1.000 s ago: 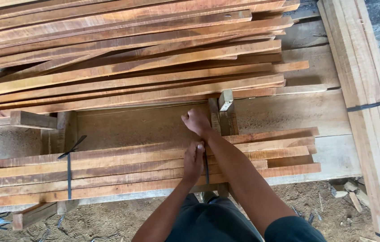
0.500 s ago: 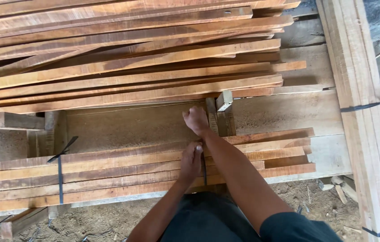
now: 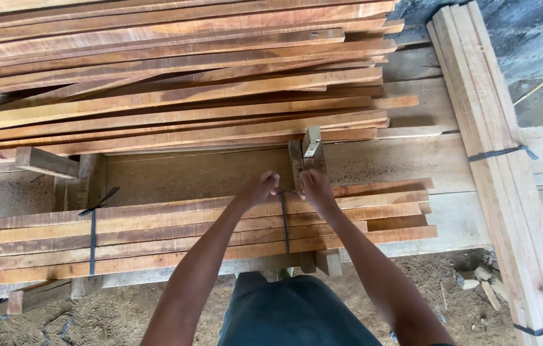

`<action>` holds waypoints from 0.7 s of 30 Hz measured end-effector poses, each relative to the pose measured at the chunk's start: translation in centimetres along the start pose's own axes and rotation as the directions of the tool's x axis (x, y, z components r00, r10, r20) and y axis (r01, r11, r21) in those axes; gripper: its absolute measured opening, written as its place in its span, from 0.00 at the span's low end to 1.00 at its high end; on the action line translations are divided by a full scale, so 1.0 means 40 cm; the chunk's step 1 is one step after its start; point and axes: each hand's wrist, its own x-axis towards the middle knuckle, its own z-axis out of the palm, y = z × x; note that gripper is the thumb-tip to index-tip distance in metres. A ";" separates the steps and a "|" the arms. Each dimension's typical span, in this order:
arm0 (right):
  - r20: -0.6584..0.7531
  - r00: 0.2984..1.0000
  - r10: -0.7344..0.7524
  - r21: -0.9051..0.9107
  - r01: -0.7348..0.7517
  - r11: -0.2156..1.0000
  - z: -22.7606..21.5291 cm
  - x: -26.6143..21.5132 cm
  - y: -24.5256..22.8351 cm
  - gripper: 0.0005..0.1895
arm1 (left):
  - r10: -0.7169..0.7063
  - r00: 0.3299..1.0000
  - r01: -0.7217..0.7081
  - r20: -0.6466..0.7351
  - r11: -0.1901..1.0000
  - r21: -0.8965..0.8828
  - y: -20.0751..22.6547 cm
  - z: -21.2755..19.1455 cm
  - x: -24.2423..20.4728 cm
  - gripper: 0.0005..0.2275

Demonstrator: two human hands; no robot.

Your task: Bundling several long pieces of lumber together using plastic strapping ties.

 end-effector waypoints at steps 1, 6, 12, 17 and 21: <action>0.004 1.000 -0.006 -0.002 0.006 1.000 0.000 -0.013 -0.001 0.17 | 0.005 1.000 -0.005 -0.006 1.000 0.000 0.021 0.009 -0.006 0.15; 0.222 0.958 -0.184 -0.395 0.260 0.881 0.015 -0.048 -0.011 0.19 | -0.161 0.958 0.144 -0.239 0.986 -0.089 0.062 0.038 -0.004 0.15; 0.532 0.813 -0.237 -0.638 0.569 0.519 0.043 -0.161 -0.144 0.19 | -0.168 0.936 0.156 -0.308 0.986 -0.063 0.001 0.061 0.042 0.15; 0.626 0.711 -0.318 -0.738 0.673 0.053 0.045 -0.086 0.032 0.17 | -0.186 0.908 0.092 -0.375 0.963 -0.254 0.049 0.069 0.014 0.15; 0.627 0.747 -0.222 -0.737 0.661 0.145 0.039 -0.076 0.028 0.20 | -0.137 0.897 0.037 -0.420 0.971 -0.237 0.030 0.080 0.001 0.15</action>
